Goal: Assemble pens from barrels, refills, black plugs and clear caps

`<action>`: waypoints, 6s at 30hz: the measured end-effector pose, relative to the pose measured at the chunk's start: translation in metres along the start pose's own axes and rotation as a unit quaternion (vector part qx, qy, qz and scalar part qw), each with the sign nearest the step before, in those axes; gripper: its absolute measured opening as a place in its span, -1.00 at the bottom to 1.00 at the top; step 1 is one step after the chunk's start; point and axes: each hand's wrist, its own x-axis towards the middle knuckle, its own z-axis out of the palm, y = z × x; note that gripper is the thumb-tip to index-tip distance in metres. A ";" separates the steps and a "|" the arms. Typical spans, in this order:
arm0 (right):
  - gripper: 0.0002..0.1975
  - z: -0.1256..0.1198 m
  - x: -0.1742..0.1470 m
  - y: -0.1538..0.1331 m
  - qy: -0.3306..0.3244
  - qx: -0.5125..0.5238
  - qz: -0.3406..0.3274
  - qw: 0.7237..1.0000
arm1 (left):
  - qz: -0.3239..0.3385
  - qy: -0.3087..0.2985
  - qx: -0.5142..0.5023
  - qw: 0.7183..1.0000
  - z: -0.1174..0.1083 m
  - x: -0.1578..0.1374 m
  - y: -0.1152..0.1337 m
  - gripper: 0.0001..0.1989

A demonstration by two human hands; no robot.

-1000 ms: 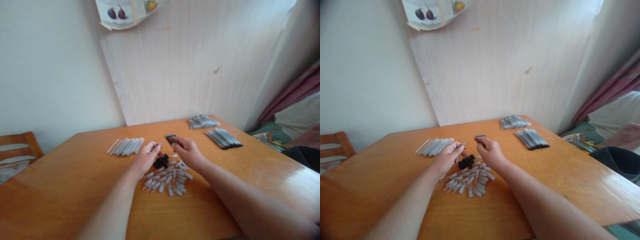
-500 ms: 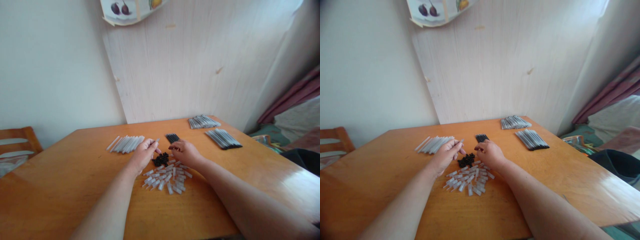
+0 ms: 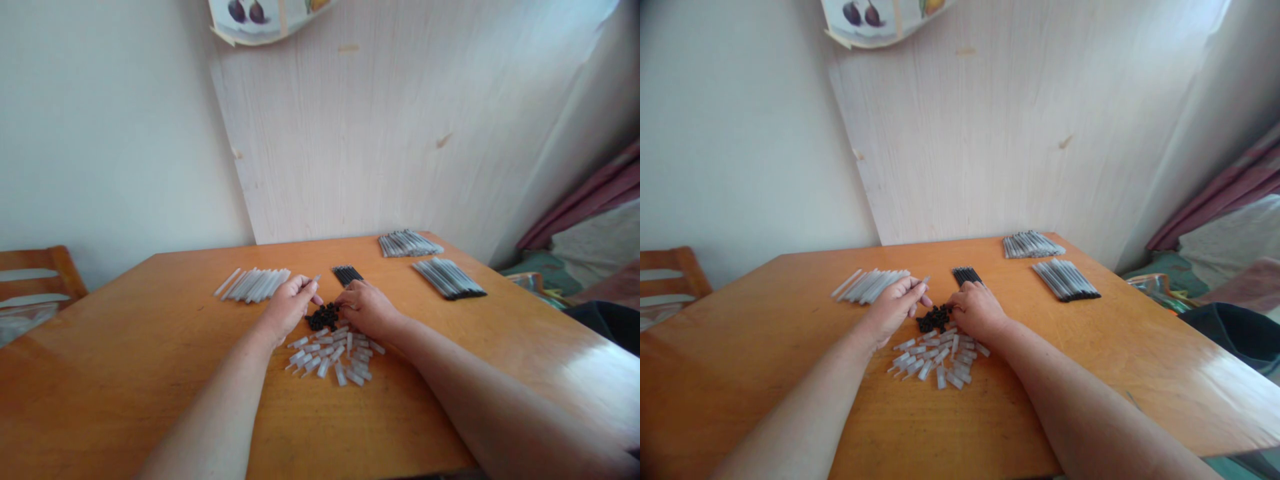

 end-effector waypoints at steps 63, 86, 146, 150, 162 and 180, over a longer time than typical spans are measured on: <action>-0.79 -0.016 -0.001 -0.012 0.045 0.717 0.156 0.678 | 0.011 -0.060 0.049 0.997 0.006 -0.005 0.003 -0.65; -0.79 -0.015 -0.001 -0.020 0.087 0.689 0.134 0.707 | 0.014 -0.087 0.079 0.993 0.007 -0.004 0.004 -0.65; -0.53 -0.008 -0.003 -0.016 0.055 0.303 0.091 0.947 | 0.149 -0.061 0.313 0.936 0.010 -0.010 0.001 -0.70; -0.44 -0.007 -0.003 -0.016 0.042 0.340 0.112 0.933 | 0.154 -0.052 0.323 0.932 0.010 -0.012 0.005 -0.72; -0.69 -0.009 -0.004 -0.013 0.085 0.359 0.062 0.927 | 0.138 -0.031 0.275 0.951 0.009 -0.008 0.000 -0.66; -0.46 -0.004 -0.003 -0.008 0.084 0.344 0.084 0.931 | 0.154 -0.056 0.298 0.941 0.008 -0.009 -0.001 -0.68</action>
